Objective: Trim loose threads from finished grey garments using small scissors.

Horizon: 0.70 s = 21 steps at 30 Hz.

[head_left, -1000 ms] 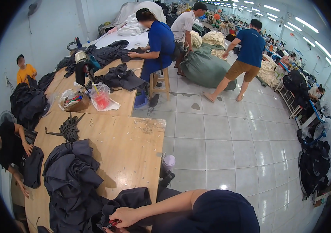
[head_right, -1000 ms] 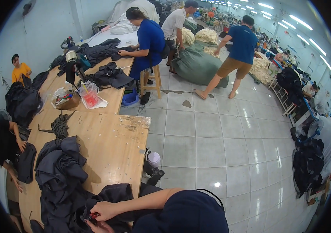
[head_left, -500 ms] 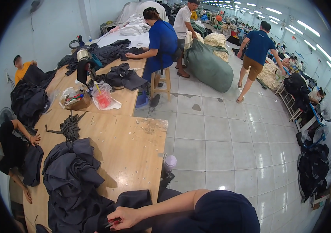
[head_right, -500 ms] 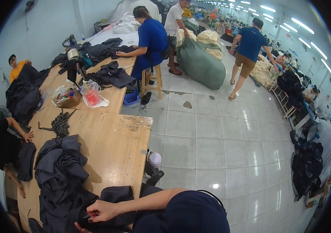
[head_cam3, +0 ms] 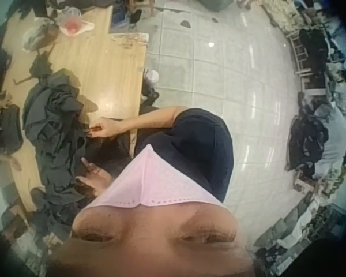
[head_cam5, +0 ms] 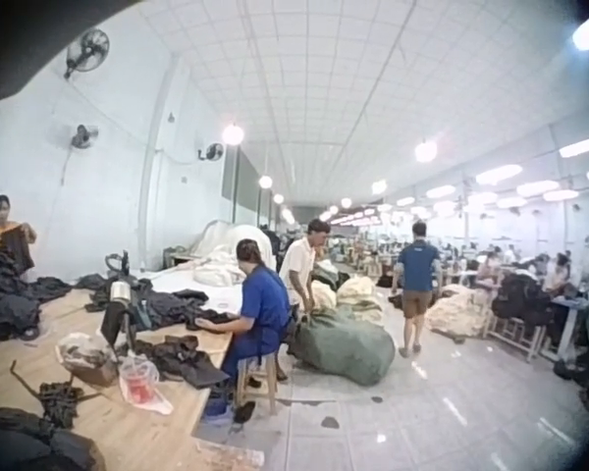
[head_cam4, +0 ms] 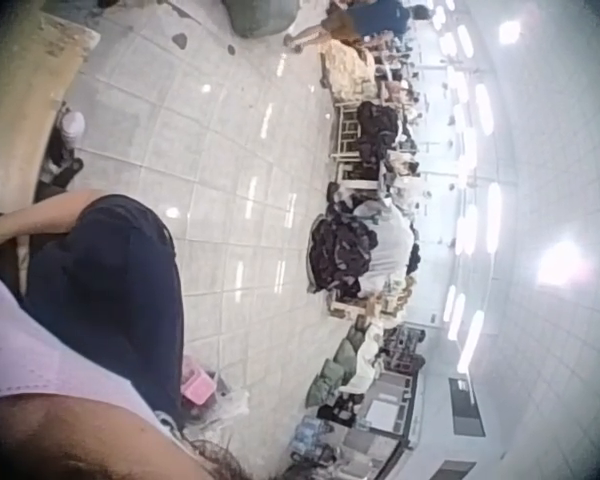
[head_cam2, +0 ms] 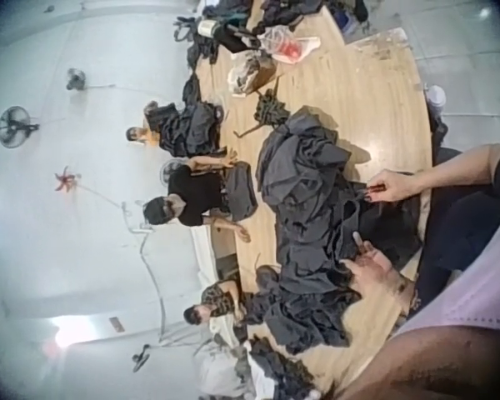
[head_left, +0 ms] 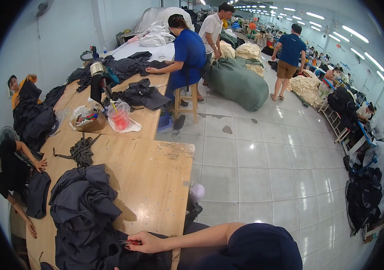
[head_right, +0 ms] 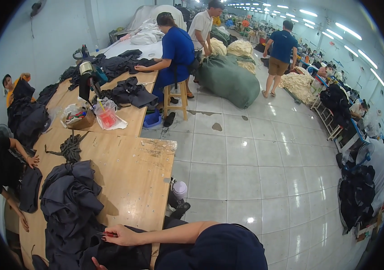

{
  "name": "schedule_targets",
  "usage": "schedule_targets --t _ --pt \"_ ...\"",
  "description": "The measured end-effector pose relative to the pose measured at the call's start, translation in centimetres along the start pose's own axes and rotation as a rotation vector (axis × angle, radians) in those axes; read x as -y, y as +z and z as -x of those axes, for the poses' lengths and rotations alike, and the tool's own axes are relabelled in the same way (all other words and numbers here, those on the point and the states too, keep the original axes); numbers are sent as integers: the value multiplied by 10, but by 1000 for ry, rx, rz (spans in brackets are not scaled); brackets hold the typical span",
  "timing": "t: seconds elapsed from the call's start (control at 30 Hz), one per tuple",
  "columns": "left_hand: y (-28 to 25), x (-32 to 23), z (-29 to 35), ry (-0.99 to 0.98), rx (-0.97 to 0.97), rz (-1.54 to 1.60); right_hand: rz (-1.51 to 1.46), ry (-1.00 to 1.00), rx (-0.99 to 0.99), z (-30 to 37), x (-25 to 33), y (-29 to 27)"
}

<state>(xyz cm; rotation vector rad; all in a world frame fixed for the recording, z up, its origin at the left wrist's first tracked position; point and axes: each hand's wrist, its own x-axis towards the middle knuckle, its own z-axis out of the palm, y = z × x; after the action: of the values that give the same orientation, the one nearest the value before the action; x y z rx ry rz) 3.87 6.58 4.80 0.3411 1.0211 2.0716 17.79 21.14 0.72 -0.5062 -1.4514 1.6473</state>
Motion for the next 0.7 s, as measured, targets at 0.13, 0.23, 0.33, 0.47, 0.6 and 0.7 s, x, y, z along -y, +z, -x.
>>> schedule_targets --t 0.13,0.23,0.33,0.47,0.6,0.7 --pt "-14 2 -1 94 58 68 45 29 24 -1 -1 2" --pt "-2 -25 1 189 -71 -51 32 44 75 -3 -14 0" --pt "-102 -35 -21 397 6 -46 48 35 60 1 -11 1" --pt "-36 -47 3 513 -62 155 34 21 67 1 -7 6" --pt "-9 -29 -5 80 -264 20 6 54 89 6 -6 8" --pt "-59 31 -19 -50 -257 42 35 33 59 8 -8 11"
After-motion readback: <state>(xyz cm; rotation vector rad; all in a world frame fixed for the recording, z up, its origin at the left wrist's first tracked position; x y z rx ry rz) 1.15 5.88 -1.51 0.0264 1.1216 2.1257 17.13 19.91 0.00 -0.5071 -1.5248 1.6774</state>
